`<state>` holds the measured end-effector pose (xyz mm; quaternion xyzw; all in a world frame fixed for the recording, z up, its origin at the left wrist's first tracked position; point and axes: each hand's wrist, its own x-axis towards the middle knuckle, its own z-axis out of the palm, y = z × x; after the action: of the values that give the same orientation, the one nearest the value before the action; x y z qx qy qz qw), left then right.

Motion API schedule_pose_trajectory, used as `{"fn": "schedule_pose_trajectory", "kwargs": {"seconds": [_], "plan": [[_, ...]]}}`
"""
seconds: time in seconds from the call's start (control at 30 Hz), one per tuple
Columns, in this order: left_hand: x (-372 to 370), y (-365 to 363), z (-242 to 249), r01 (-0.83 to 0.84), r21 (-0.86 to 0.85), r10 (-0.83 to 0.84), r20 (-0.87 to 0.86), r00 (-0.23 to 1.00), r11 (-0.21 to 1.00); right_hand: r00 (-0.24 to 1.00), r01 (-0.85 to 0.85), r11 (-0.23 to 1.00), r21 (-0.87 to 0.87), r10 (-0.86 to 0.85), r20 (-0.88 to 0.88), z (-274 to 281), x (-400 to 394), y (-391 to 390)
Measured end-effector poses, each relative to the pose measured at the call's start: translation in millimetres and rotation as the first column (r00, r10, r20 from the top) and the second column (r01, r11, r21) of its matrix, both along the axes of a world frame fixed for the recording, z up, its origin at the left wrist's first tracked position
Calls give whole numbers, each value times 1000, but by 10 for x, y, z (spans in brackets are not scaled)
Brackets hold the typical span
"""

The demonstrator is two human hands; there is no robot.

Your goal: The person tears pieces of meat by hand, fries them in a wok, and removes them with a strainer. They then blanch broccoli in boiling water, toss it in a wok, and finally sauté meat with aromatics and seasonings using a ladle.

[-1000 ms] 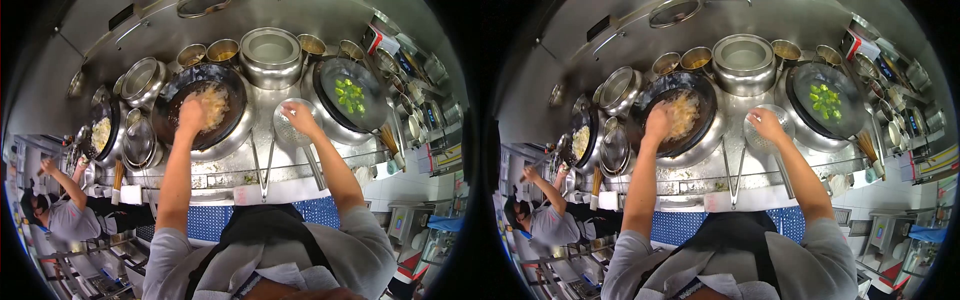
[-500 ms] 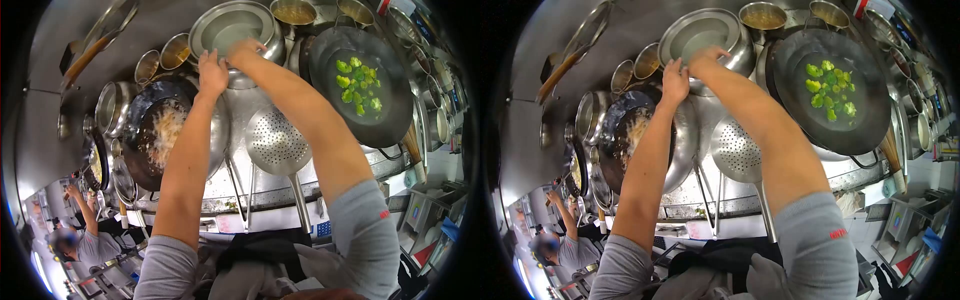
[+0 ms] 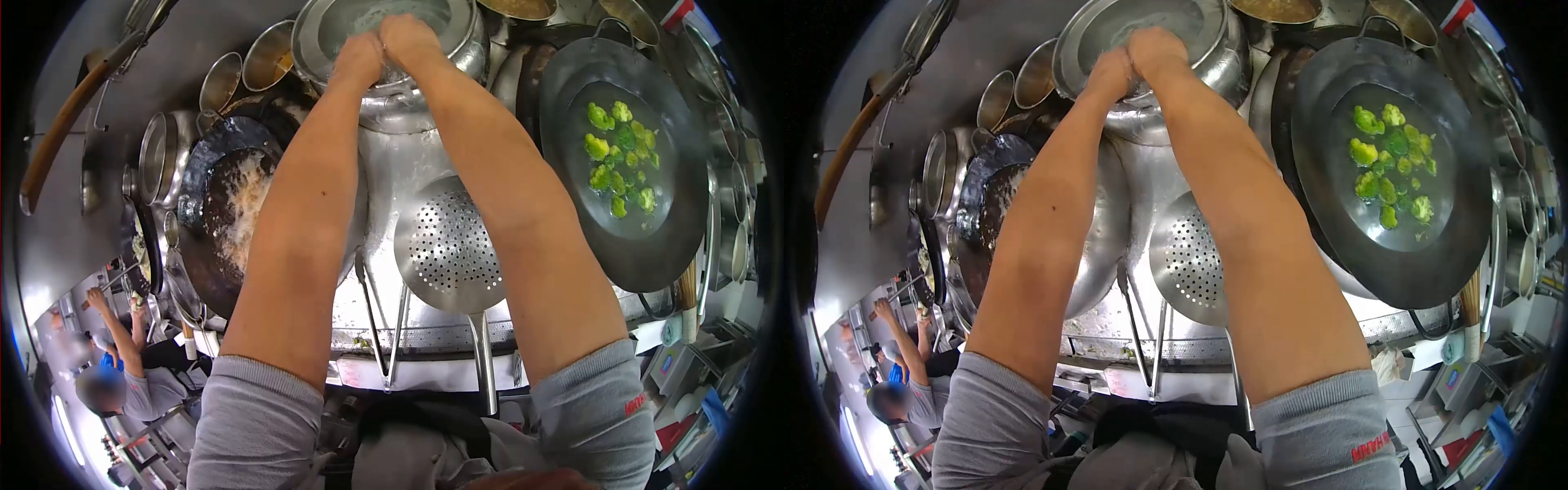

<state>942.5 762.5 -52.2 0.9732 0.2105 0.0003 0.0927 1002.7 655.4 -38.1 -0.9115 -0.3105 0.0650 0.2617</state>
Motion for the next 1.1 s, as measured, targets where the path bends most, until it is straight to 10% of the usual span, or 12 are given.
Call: {"fn": "schedule_pose_trajectory", "kwargs": {"seconds": [0.1, 0.4, 0.5, 0.63, 0.8, 0.87, 0.93, 1.0, 1.1], "plan": [[-14, -151, 199, -17, 34, 19, -72, 997, 999, 992, -67, 978, -197, 86, 89, 65, 34, -82], [-44, 0, 22, 195, 129, -158, -254, 954, 972, 994, -60, 998, -13, 61, 90, -291, 57, 36], [-332, -261, 352, 197, 76, -166, -300, 939, 978, 977, -207, 878, -432, 161, -140, 355, -277, -360], [-795, -594, 717, 162, 100, -122, -322, 939, 982, 977, -178, 903, -392, 210, 41, 337, -519, -531], [-1342, -518, -69, 293, 499, -470, 277, 838, 816, 889, -101, 992, -79, 126, 440, -74, -1175, -904], [-1649, -852, -36, 244, 187, -296, 344, 891, 952, 905, -130, 991, 33, 105, 413, -208, -1543, -1046], [-2132, -1338, 742, 284, -71, -292, -313, 904, 956, 941, -328, 899, -290, 340, -12, -11, -1952, -1333], [-2746, -1310, 213, 299, -81, -272, 245, 931, 951, 946, -301, 951, -71, 308, 105, 33, -2373, -1827], [-3727, -1562, 273, 219, -190, -137, 369, 919, 957, 973, -211, 964, 159, 192, 124, -30, -2788, -2557]]}}
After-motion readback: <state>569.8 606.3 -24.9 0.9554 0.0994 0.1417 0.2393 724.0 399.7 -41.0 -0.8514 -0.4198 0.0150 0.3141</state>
